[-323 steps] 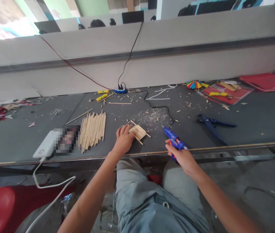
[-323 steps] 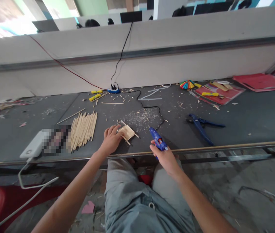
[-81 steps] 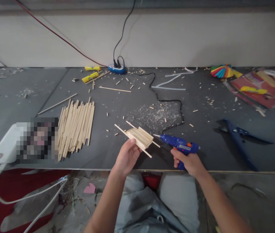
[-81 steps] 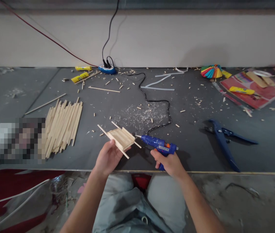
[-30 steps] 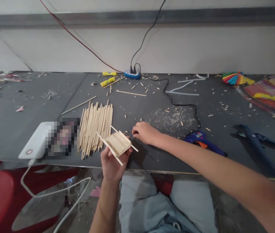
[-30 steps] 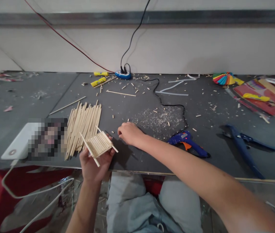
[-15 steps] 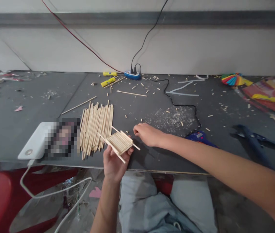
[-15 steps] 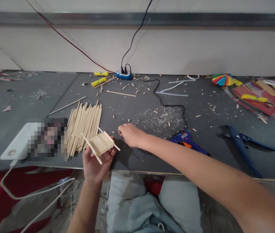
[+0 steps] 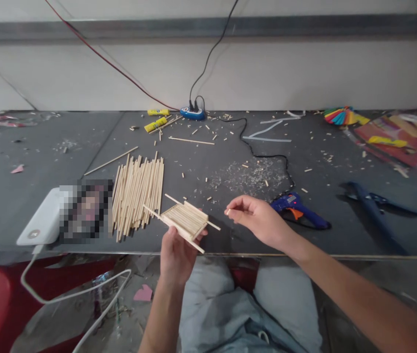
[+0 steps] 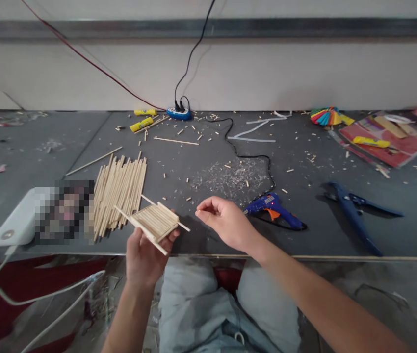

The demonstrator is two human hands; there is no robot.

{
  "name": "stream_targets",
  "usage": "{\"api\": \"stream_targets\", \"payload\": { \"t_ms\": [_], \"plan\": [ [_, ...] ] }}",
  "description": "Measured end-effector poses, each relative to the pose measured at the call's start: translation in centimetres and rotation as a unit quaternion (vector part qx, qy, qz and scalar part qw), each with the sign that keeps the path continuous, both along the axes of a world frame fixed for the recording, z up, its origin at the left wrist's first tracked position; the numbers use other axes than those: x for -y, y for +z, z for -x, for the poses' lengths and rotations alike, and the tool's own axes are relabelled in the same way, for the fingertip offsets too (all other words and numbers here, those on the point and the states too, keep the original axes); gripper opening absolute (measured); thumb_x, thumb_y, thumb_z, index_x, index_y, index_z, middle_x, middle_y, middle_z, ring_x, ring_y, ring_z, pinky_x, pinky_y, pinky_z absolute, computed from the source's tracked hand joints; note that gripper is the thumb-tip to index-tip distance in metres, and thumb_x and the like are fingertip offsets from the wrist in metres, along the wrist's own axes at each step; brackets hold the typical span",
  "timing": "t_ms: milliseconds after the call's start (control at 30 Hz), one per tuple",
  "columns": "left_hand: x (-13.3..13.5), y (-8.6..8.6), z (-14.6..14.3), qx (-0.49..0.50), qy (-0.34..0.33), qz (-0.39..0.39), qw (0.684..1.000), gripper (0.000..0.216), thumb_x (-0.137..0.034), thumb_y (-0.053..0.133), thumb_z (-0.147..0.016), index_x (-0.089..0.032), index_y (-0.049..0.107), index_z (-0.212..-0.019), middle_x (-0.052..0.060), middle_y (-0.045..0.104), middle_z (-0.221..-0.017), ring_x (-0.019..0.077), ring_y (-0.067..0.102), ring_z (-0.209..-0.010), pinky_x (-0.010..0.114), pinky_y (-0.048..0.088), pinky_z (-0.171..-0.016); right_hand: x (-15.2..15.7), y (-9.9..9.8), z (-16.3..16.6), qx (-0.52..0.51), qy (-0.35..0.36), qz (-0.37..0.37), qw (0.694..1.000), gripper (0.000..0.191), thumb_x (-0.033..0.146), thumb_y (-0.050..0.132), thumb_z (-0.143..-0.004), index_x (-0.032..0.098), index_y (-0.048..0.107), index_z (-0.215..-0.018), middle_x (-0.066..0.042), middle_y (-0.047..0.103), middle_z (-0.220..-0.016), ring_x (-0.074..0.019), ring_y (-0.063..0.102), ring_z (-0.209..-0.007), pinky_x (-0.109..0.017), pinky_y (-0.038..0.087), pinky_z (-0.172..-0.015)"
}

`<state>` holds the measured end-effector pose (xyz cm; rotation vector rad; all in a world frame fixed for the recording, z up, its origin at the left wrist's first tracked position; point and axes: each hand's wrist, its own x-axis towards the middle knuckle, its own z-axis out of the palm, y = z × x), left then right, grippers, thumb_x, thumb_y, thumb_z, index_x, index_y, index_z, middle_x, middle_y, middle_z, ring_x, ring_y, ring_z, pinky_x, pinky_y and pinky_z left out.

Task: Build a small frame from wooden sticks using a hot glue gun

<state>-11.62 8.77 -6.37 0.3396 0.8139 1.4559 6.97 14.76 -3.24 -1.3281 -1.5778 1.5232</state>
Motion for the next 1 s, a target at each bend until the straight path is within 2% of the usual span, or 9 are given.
{"api": "stream_targets", "payload": {
  "t_ms": [100, 300, 400, 567, 1000],
  "plan": [
    [0.9, 1.0, -1.7, -0.015, -0.006, 0.019, 1.0, 0.045, -0.045, 0.054, -0.081, -0.016, 0.06, -0.114, 0.009, 0.066, -0.111, 0.018, 0.065, -0.078, 0.028, 0.052, -0.074, 1.2, -0.1, -0.5, -0.029, -0.024, 0.014, 0.999, 0.017, 0.035, 0.061, -0.079, 0.02, 0.062, -0.088, -0.002, 0.067, -0.087, -0.0136, 0.061, -0.079, -0.027, 0.048, -0.075],
    [1.9, 2.2, -3.8, -0.042, 0.01, 0.034, 0.998, 0.043, -0.041, 0.06, -0.077, -0.018, 0.061, -0.113, 0.008, 0.067, -0.109, 0.0227, 0.064, -0.091, 0.029, 0.051, -0.075, 2.9, 0.1, -1.2, -0.061, -0.066, 0.053, 0.994, 0.017, 0.034, 0.064, -0.077, 0.02, 0.063, -0.086, -0.001, 0.068, -0.083, -0.014, 0.063, -0.079, -0.027, 0.049, -0.075],
    [2.3, 2.5, -4.4, -0.047, 0.014, 0.038, 0.998, 0.046, -0.042, 0.063, -0.074, -0.018, 0.061, -0.113, 0.008, 0.066, -0.111, 0.0253, 0.062, -0.098, 0.033, 0.049, -0.083, 3.3, 0.2, -1.4, -0.06, -0.078, 0.052, 0.994, 0.016, 0.033, 0.064, -0.077, 0.02, 0.063, -0.086, 0.0, 0.068, -0.081, -0.0134, 0.063, -0.077, -0.025, 0.049, -0.073],
    [2.6, 2.7, -5.2, -0.048, 0.012, 0.031, 0.998, 0.05, -0.043, 0.067, -0.071, -0.018, 0.06, -0.114, 0.008, 0.067, -0.106, 0.029, 0.057, -0.108, 0.037, 0.046, -0.091, 3.7, 0.4, -1.6, -0.052, -0.071, 0.049, 0.995, 0.014, 0.031, 0.063, -0.077, 0.02, 0.063, -0.084, 0.0, 0.068, -0.08, -0.0134, 0.064, -0.076, -0.024, 0.049, -0.071],
    [2.9, 2.5, -5.8, -0.057, 0.018, 0.034, 0.998, 0.047, -0.036, 0.07, -0.069, -0.019, 0.061, -0.111, 0.007, 0.069, -0.103, 0.0294, 0.057, -0.108, 0.039, 0.046, -0.091, 4.1, 0.1, -2.2, -0.047, -0.058, 0.053, 0.996, 0.017, 0.035, 0.062, -0.078, 0.02, 0.064, -0.086, -0.001, 0.069, -0.082, -0.0144, 0.064, -0.076, -0.025, 0.05, -0.071]
  ]
}}
